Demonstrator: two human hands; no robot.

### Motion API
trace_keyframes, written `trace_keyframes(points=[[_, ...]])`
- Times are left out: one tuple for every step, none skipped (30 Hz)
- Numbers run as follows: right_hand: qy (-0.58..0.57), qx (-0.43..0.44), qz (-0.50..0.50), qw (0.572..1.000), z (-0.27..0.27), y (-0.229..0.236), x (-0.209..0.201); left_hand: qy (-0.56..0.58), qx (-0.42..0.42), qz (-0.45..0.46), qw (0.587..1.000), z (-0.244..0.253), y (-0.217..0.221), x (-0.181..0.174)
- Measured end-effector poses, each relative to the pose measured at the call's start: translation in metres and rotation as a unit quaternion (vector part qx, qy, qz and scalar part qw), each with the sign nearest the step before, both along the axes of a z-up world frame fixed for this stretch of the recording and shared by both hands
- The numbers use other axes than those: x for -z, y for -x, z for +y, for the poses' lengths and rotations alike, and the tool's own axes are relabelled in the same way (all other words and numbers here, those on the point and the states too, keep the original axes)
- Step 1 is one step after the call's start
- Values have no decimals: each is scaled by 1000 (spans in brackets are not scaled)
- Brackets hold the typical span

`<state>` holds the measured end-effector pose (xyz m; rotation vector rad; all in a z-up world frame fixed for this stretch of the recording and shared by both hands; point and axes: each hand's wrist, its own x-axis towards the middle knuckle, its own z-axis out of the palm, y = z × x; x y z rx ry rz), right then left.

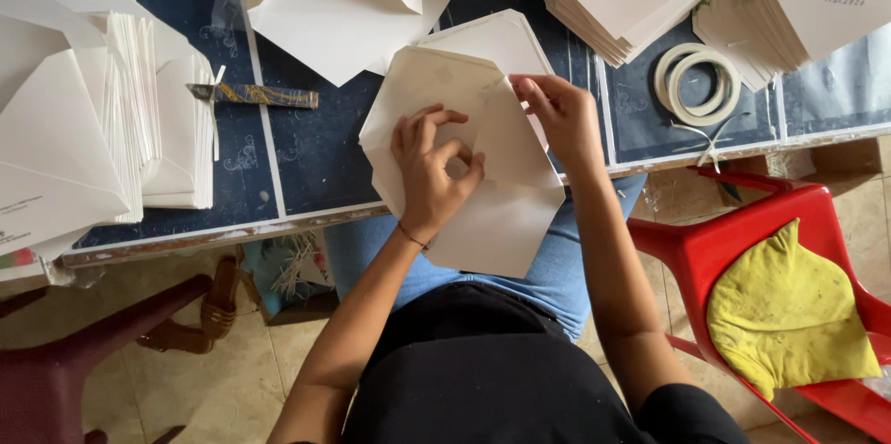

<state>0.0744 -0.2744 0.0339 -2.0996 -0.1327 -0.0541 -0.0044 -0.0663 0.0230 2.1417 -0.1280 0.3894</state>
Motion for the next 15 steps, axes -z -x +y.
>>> trace_keyframes(points=[[-47, -14, 63, 997, 6, -5, -14, 6, 0, 5, 1000, 0, 1, -3], [-47, -15, 62, 997, 6, -9, -16, 6, 0, 4, 1000, 0, 0, -3], [-15, -13, 82, 996, 8, -12, -17, 4, 3, 2, 1000, 1, 0, -4], [17, -11, 100, 995, 9, -15, -19, 3, 6, 0, 1000, 1, 0, -4], [17, -12, 101, 995, 9, -16, -23, 3, 5, 0, 1000, 1, 0, -2], [31, -16, 119, 992, 9, -17, -26, -6, 7, -3, 1000, 1, 0, 1], [44, -21, 137, 989, 9, -18, -30, -14, 9, -7, 1000, 1, -1, 3], [45, -22, 137, 989, 8, -19, -31, -13, 8, -7, 1000, 1, -1, 5], [56, -22, 141, 988, 8, -20, -32, -19, 13, -9, 1000, 0, -1, 6], [67, -23, 145, 987, 8, -20, -32, -25, 17, -11, 999, 0, -1, 8], [68, -23, 146, 987, 11, -20, -34, -24, 17, -10, 1000, 0, -1, 8], [75, -25, 132, 988, 14, -19, -36, -19, 18, -4, 1000, 0, 0, 8], [82, -26, 116, 990, 16, -20, -39, -13, 18, 0, 1000, -1, -2, 9], [83, -26, 115, 990, 17, -20, -40, -12, 19, -2, 1000, -1, -1, 8], [72, -27, 114, 991, 19, -20, -41, -14, 16, -3, 1000, -1, -1, 7]])
